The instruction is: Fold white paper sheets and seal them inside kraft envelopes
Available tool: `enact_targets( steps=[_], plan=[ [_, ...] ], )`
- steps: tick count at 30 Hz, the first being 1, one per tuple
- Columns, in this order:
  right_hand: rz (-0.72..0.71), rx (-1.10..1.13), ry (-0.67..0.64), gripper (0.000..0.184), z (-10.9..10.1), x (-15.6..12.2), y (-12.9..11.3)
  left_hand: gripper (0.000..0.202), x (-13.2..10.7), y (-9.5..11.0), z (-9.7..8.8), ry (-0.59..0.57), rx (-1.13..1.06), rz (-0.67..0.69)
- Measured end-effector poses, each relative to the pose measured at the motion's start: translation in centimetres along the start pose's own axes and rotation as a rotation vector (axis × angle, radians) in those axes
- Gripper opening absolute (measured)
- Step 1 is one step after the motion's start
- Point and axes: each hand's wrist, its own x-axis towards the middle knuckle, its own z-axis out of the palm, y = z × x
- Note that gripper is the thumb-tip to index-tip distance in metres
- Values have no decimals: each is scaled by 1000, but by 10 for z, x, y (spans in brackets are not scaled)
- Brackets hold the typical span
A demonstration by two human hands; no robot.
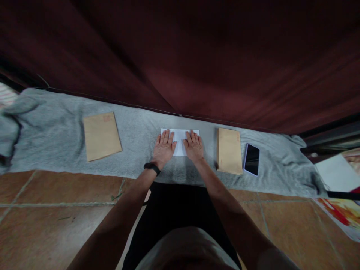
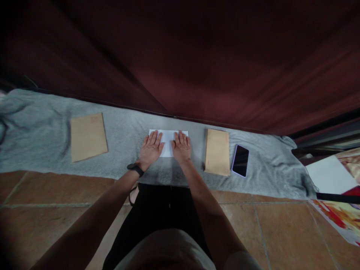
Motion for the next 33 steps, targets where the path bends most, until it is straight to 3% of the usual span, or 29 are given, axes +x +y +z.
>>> enact_targets(
  steps=[7,11,16,26,33],
  plan=[
    [15,-56,65,55,-2,-11,22,61,-1,2,-3,6,6,-17],
    [19,-70,69,55,-1,-13,23,60,-7,26,-2,23,-17,87],
    [6,-51,25,55,-4,-13,23,59,-16,53,4,-39,-73,228],
    [77,30,90,56,-14,-17,20,65,-30,11,-10,-47,-12,126],
    [250,64,37,52,-35,-33,21,67,-34,8,-11,-35,-3,94]
  ],
)
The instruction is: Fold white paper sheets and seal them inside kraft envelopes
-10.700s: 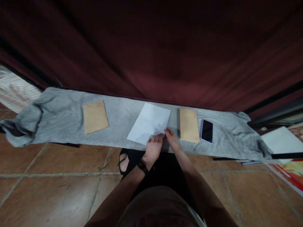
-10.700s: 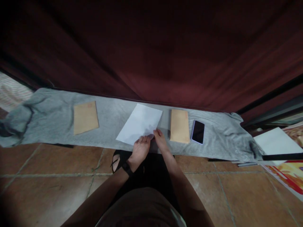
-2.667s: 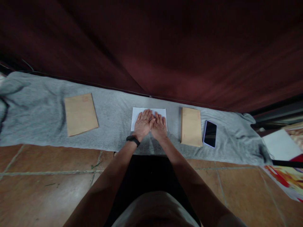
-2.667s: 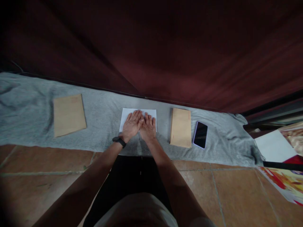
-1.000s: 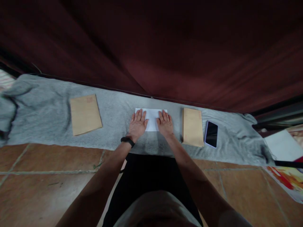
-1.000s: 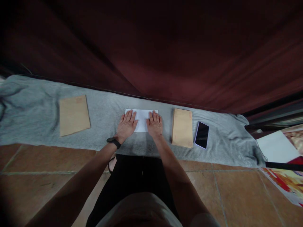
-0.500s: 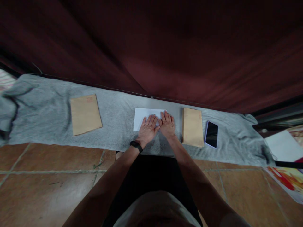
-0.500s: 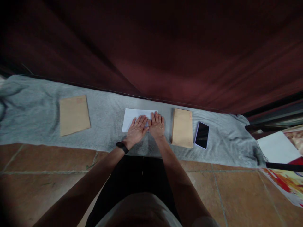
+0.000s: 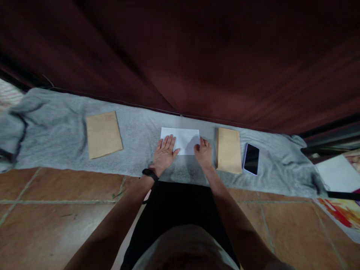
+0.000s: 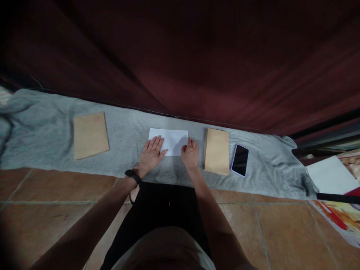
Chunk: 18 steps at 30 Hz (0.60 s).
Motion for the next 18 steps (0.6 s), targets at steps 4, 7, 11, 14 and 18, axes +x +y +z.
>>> enact_targets(
  steps=[4,7,11,14,18],
  plan=[
    [69,21,-44,43,-8,-4,-1,66,0,1,1,7,5,-1],
    [144,46,-75,35,-11,-2,-1,66,-1,3,1,7,17,-8],
    [238,236,-89,25,-12,4,5,65,-1,5,1,7,15,-20],
    [221,417,-117,18,-14,4,9,64,-2,6,-2,8,4,-18],
    [191,700,-85,23,-27,-1,5,69,-9,19,-11,20,-52,48]
  ],
)
